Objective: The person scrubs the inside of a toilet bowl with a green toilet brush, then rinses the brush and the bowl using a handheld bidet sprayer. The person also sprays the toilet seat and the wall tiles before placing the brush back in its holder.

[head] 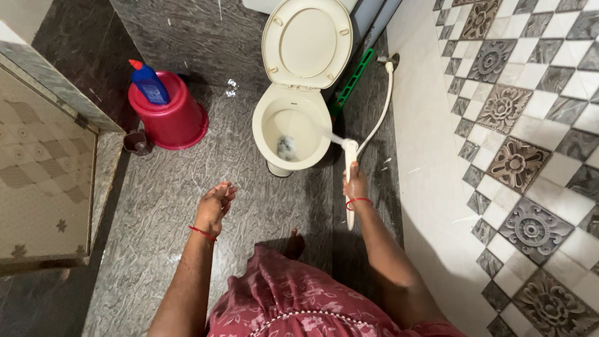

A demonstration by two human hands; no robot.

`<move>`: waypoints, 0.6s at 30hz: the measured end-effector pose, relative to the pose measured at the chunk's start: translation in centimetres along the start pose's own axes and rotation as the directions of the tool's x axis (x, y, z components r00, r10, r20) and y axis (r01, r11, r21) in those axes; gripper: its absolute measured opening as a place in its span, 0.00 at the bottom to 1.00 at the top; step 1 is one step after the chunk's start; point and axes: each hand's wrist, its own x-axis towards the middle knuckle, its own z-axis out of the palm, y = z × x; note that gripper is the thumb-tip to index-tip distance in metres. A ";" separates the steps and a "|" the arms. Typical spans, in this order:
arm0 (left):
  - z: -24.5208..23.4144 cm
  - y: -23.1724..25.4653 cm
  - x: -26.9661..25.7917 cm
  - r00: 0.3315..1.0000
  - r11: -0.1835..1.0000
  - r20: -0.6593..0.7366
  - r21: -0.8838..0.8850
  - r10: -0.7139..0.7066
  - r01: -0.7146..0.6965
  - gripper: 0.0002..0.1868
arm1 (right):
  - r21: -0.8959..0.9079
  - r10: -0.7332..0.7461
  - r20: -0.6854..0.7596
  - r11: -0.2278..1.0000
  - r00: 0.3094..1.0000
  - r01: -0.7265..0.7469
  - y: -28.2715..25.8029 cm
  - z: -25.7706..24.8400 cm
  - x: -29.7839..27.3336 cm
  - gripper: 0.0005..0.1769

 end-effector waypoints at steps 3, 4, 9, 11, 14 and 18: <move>0.4 -0.3 0.3 1.000 1.000 0.010 -0.009 -0.004 0.004 0.18 | -0.060 0.064 0.048 0.996 0.997 -0.061 0.9 0.8 -0.6 0.40; 0.6 -0.4 0.4 1.000 1.000 0.015 0.000 -0.006 0.006 0.18 | -0.051 0.058 0.099 0.997 0.993 -0.053 1.0 1.5 -1.1 0.40; 1.3 -0.5 0.3 1.000 1.000 0.025 0.013 -0.019 0.019 0.17 | 0.163 -0.105 0.182 0.984 0.978 0.075 -0.9 4.4 -1.7 0.38; 1.0 -0.4 0.1 1.000 1.000 0.004 0.015 -0.025 0.025 0.17 | 0.294 -0.121 0.113 0.952 0.986 0.083 -2.0 4.8 -0.7 0.38; 0.4 -0.5 -0.4 0.999 1.000 -0.022 -0.004 -0.031 0.031 0.17 | 0.252 -0.117 -0.037 0.960 0.992 0.122 -2.8 3.4 1.2 0.38; -0.3 -0.9 -0.7 0.999 0.999 -0.033 -0.021 -0.031 0.030 0.18 | 0.159 -0.066 -0.108 0.984 0.992 0.083 -1.4 0.7 1.6 0.38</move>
